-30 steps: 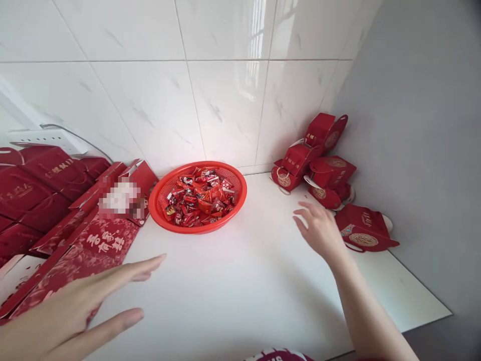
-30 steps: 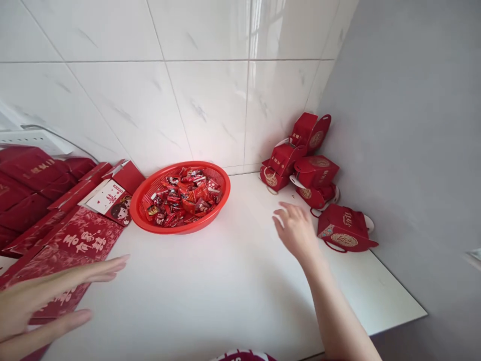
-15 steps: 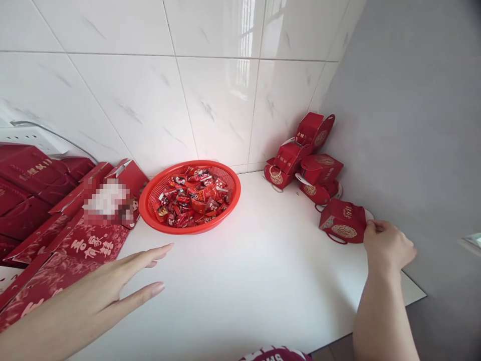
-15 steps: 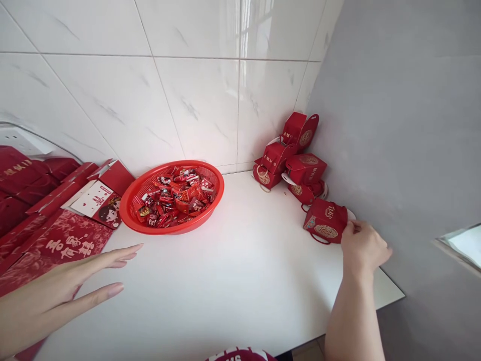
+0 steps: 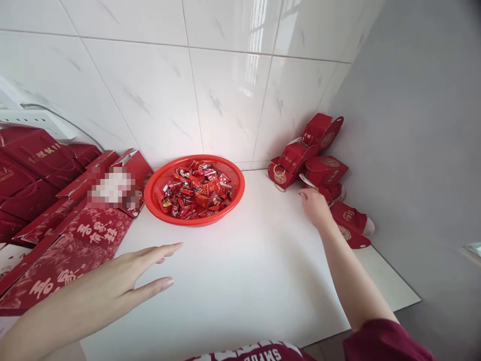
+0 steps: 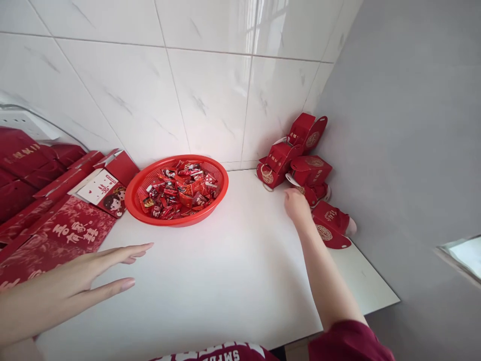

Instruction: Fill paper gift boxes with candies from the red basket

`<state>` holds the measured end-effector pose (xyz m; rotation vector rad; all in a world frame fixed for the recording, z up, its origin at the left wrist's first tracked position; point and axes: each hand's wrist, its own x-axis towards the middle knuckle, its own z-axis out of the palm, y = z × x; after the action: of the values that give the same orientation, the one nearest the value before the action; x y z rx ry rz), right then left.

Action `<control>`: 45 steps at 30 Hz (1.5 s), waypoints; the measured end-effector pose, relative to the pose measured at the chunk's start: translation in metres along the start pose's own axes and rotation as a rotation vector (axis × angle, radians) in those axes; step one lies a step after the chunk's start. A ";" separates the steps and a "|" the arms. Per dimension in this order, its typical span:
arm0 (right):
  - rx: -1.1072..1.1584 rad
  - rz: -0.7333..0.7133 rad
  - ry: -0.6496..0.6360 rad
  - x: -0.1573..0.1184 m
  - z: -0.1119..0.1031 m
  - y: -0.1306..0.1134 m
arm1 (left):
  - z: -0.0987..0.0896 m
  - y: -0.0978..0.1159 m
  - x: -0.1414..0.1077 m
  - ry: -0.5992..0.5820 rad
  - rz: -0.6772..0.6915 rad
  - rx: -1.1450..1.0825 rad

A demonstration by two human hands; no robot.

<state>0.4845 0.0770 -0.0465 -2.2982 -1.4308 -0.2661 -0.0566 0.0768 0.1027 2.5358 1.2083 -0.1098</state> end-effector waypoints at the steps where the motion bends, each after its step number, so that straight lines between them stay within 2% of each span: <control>1: -0.013 0.013 -0.047 0.010 0.014 -0.004 | 0.000 0.001 0.000 -0.005 0.006 -0.026; 4: -0.059 0.091 -0.134 0.027 0.047 -0.007 | 0.003 0.001 -0.006 -0.021 -0.014 -0.086; 6: -0.079 0.156 -0.160 0.031 0.061 -0.005 | 0.007 -0.003 -0.013 -0.044 -0.049 -0.121; 9: -0.081 0.227 -0.162 0.028 0.070 -0.003 | 0.014 -0.011 -0.023 -0.077 -0.109 -0.164; 12: -0.028 0.207 -0.130 0.021 0.068 -0.006 | 0.016 -0.015 -0.027 -0.078 -0.126 -0.198; 15: 0.090 0.129 -0.071 0.012 0.055 -0.018 | 0.008 -0.010 -0.021 -0.054 -0.094 -0.232; 18: 0.258 0.018 0.006 0.000 0.031 -0.050 | -0.006 0.005 -0.005 0.001 -0.032 -0.266; 20: 0.389 -0.060 0.053 -0.012 0.007 -0.085 | -0.015 0.020 0.013 0.087 0.011 -0.342; 22: 0.554 -0.151 0.097 -0.029 -0.024 -0.128 | -0.019 0.039 0.032 0.229 0.047 -0.467; 23: 0.821 -0.231 0.149 -0.039 -0.042 -0.151 | -0.020 0.050 0.042 0.307 0.085 -0.536; 25: 1.230 -0.415 0.150 -0.059 -0.077 -0.192 | -0.016 0.069 0.057 0.414 0.160 -0.676; 27: 1.437 -0.514 0.122 -0.077 -0.105 -0.223 | -0.010 0.085 0.065 0.479 0.228 -0.796; 29: 1.513 -0.557 0.103 -0.091 -0.123 -0.241 | -0.004 0.094 0.066 0.548 0.286 -0.877; 33: 1.536 -0.612 0.090 -0.103 -0.127 -0.252 | 0.004 0.099 0.059 0.682 0.368 -0.853; 38: 1.531 -0.583 0.047 -0.104 -0.117 -0.254 | 0.007 0.095 0.056 0.845 0.406 -0.615; 42: 1.411 -0.613 0.134 -0.102 -0.112 -0.254 | 0.010 0.094 0.060 0.965 0.415 -0.460; 45: 1.273 -0.664 0.221 -0.099 -0.108 -0.253 | 0.012 0.094 0.062 0.993 0.405 -0.408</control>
<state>0.2206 0.0462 0.0762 -0.7468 -1.5160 0.1830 0.0559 0.0637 0.1032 2.3831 0.7914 1.4598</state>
